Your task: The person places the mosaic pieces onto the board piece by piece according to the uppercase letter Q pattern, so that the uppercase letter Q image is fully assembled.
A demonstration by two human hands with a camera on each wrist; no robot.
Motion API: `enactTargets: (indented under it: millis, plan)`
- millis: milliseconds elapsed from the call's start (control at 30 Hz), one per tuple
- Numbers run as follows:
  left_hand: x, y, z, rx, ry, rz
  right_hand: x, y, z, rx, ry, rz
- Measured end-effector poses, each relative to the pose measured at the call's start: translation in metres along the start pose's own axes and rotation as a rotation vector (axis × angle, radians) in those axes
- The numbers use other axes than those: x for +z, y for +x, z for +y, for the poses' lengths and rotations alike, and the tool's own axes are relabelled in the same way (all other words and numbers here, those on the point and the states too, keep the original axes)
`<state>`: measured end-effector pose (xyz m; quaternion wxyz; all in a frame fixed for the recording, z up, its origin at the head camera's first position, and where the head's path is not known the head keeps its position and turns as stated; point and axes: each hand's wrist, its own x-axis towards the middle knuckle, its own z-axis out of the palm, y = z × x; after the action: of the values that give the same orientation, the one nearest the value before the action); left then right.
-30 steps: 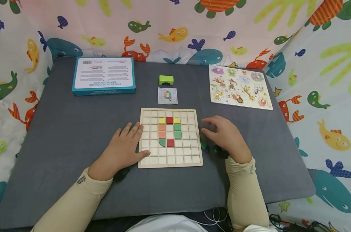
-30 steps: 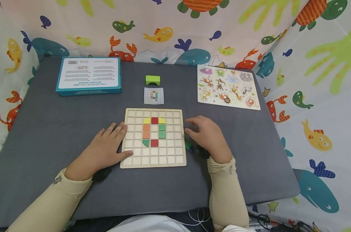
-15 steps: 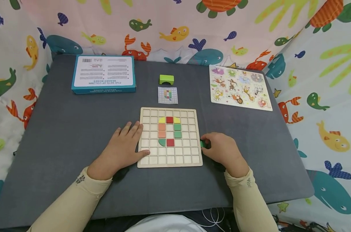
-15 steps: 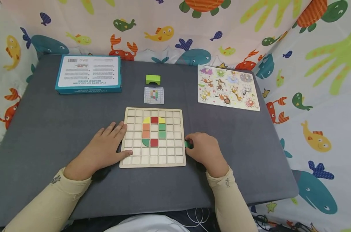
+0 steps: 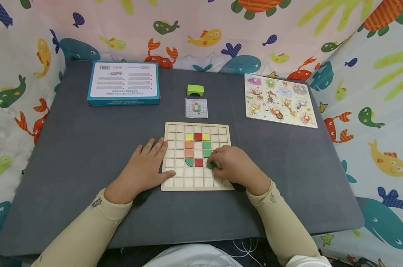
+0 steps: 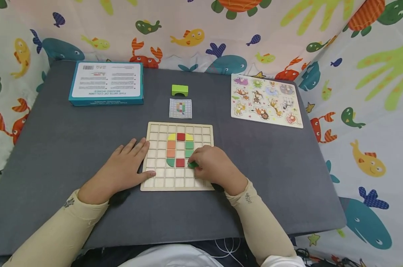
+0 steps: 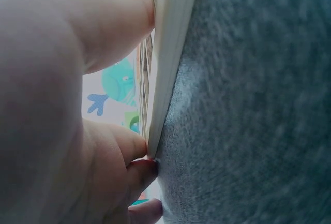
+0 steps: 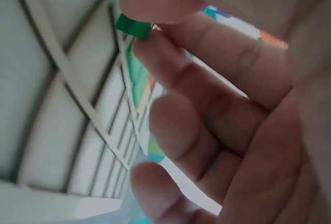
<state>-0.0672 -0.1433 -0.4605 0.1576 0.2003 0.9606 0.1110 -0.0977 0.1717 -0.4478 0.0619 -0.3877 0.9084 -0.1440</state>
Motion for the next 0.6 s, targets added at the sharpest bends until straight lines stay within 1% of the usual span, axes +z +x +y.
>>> enactTargets:
  millis: [100,267,367,600]
  plan:
    - [0.000,0.000,0.000,0.002,-0.004,-0.001,0.005,0.002,-0.001,-0.022,0.022,0.003]
    - [-0.002,0.001,0.001,-0.001,0.001,0.000,0.010,-0.001,0.002,-0.051,0.030,0.063]
    - [-0.001,0.002,0.001,-0.005,0.000,-0.006,0.012,-0.001,0.002,-0.063,0.039,0.085]
    - [0.001,0.001,0.002,-0.002,-0.001,0.001,0.014,-0.001,0.000,-0.055,0.069,0.087]
